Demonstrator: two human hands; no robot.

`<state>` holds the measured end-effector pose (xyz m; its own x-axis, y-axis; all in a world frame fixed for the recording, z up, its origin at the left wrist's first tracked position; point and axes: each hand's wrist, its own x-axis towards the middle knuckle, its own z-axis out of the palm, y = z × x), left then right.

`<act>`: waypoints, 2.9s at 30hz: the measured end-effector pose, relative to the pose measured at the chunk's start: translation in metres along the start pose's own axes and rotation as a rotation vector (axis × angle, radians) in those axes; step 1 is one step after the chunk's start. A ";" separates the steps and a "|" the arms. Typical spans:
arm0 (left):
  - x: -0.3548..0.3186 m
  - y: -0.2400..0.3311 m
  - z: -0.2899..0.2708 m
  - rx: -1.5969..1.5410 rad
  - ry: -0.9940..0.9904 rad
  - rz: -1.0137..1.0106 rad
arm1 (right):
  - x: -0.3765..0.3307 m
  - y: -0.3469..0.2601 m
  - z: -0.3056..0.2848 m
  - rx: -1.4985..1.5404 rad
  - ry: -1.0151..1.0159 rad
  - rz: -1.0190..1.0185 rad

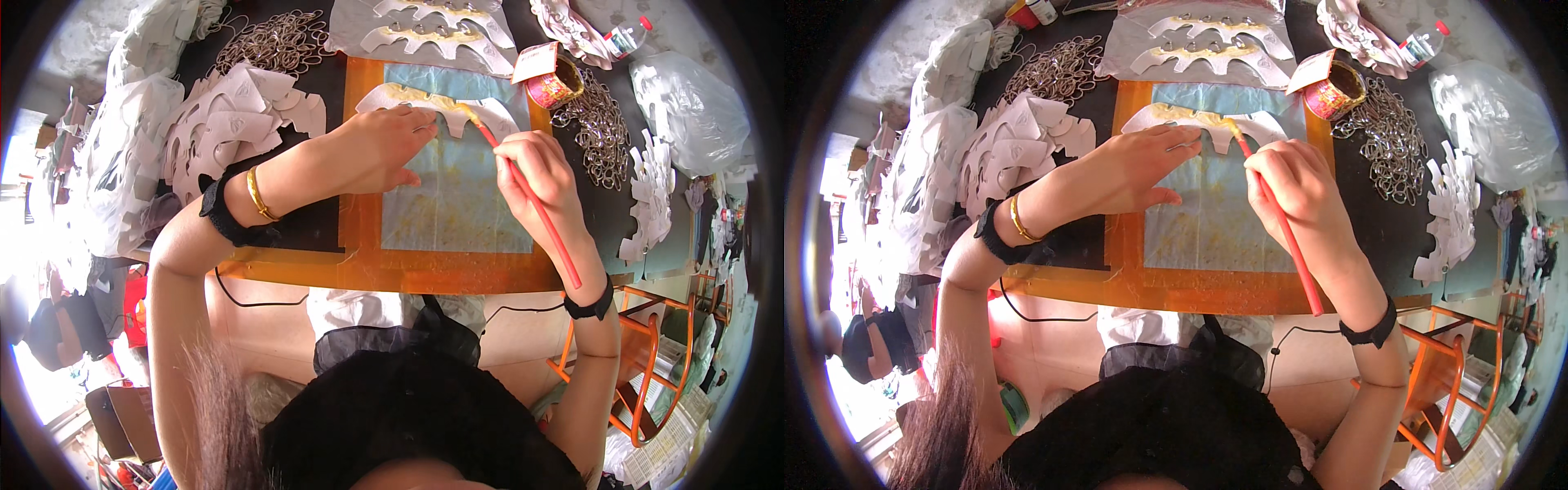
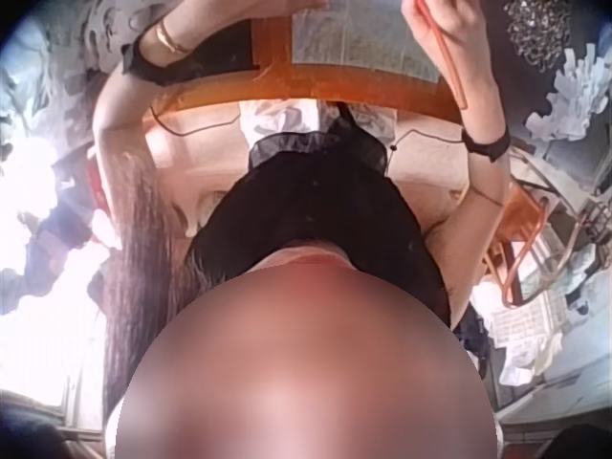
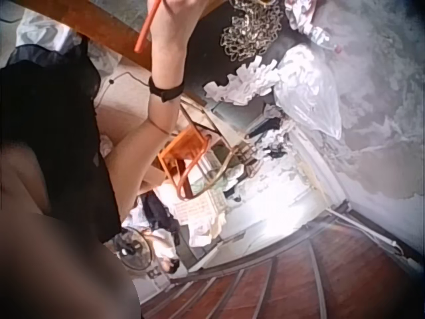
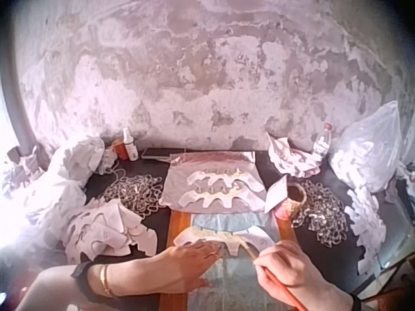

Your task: The person applies glue to a white cutout using a brush, then places metal rings onto the glued surface by hand and applies more glue over the rings.

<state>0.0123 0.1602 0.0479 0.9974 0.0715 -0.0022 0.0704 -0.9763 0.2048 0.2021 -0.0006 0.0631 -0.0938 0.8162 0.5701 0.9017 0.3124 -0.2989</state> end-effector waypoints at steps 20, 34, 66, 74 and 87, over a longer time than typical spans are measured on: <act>0.000 -0.003 0.001 -0.030 0.000 0.006 | 0.004 0.003 -0.007 -0.023 0.053 0.107; 0.000 0.000 0.001 -0.008 0.006 0.006 | 0.007 0.000 0.008 -0.072 0.027 -0.016; 0.000 -0.002 0.001 -0.017 0.023 0.024 | 0.004 0.001 -0.001 -0.104 -0.040 0.069; 0.001 -0.002 0.001 -0.035 0.007 0.013 | 0.005 -0.003 -0.001 -0.031 0.033 0.031; 0.020 -0.003 -0.004 0.126 -0.001 0.114 | 0.002 -0.002 -0.002 0.041 -0.025 0.113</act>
<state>0.0324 0.1650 0.0507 0.9991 -0.0410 0.0133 -0.0420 -0.9960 0.0794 0.2010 -0.0004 0.0669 -0.0031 0.8590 0.5120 0.8893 0.2365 -0.3914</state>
